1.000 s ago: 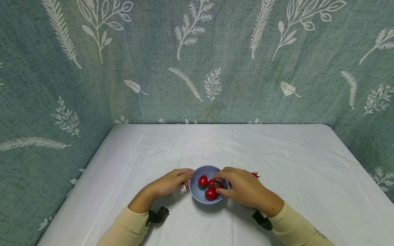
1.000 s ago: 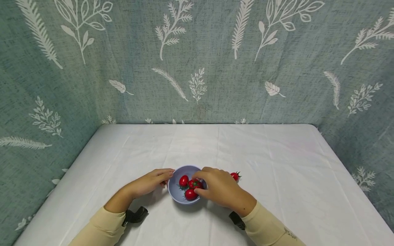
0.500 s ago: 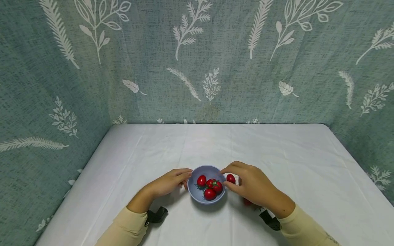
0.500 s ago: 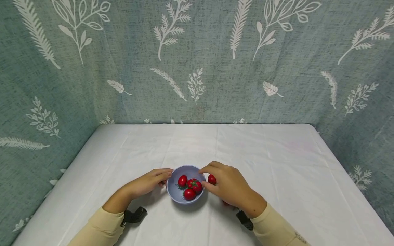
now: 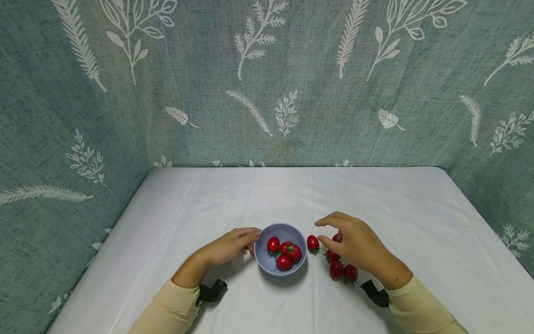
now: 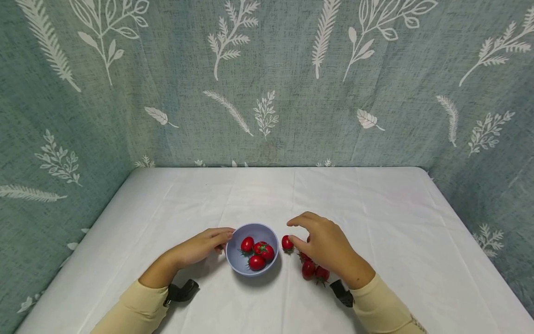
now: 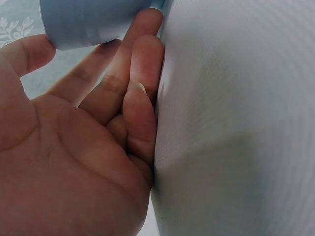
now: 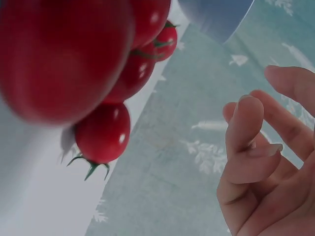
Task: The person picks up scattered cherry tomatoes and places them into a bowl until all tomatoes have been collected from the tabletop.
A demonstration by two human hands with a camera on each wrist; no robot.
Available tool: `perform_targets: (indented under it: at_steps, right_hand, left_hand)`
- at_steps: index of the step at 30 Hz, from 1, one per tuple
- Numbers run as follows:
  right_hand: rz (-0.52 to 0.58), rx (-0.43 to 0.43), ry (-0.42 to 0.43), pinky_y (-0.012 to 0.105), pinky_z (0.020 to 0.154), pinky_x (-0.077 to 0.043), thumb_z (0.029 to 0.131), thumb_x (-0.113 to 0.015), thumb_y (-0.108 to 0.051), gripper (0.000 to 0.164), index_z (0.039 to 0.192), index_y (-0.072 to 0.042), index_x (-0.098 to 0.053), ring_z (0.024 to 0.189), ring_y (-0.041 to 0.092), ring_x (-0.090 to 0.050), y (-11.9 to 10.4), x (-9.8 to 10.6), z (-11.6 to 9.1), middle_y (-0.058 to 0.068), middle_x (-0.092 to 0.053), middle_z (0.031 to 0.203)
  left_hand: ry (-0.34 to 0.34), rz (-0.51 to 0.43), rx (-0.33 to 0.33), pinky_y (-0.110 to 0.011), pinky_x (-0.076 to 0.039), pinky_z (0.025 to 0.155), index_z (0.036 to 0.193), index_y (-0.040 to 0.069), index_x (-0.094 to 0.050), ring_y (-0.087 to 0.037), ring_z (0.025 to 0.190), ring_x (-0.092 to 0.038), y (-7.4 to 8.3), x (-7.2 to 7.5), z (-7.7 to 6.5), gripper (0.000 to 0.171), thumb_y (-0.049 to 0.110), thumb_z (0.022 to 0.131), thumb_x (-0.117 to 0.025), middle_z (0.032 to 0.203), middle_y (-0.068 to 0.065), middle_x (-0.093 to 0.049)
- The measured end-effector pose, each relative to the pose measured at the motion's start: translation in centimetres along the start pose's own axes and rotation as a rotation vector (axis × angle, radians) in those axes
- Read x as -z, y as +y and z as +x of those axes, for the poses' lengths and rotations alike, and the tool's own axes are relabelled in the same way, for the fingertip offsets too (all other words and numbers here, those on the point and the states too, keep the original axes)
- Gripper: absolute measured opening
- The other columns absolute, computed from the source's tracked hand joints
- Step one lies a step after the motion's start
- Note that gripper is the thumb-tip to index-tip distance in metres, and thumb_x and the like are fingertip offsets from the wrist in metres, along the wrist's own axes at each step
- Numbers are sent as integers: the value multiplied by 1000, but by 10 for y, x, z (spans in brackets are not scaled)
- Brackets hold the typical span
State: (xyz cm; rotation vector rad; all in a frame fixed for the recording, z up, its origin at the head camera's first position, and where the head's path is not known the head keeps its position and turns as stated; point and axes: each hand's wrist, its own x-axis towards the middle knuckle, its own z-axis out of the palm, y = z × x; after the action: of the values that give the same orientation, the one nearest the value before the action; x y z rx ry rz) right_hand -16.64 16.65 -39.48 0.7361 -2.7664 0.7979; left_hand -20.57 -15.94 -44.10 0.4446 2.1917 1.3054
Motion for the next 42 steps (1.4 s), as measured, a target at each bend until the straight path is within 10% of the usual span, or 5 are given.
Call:
perform_targets:
  at_steps: [16, 42]
  right_hand:
    - [-49, -107, -104, 45, 84, -56, 87, -76, -15, 26, 112, -10, -73, 98, 25, -68, 32, 2, -1, 4, -73, 109]
    - [-44, -155, -242, 45, 85, -55, 83, -79, -11, 24, 107, -10, -74, 101, 25, -67, 53, 3, -1, 2, -73, 103]
  left_hand:
    - [-11, -4, 2, -30, -43, 80, 143, 0, -50, -15, 87, -55, -1, 1, 0, 47, 30, 107, -42, 90, -1, -59]
    - [-8, -11, -8, -29, -43, 80, 143, -1, -50, -14, 88, -56, -3, 1, 0, 47, 29, 107, -42, 90, -1, -60]
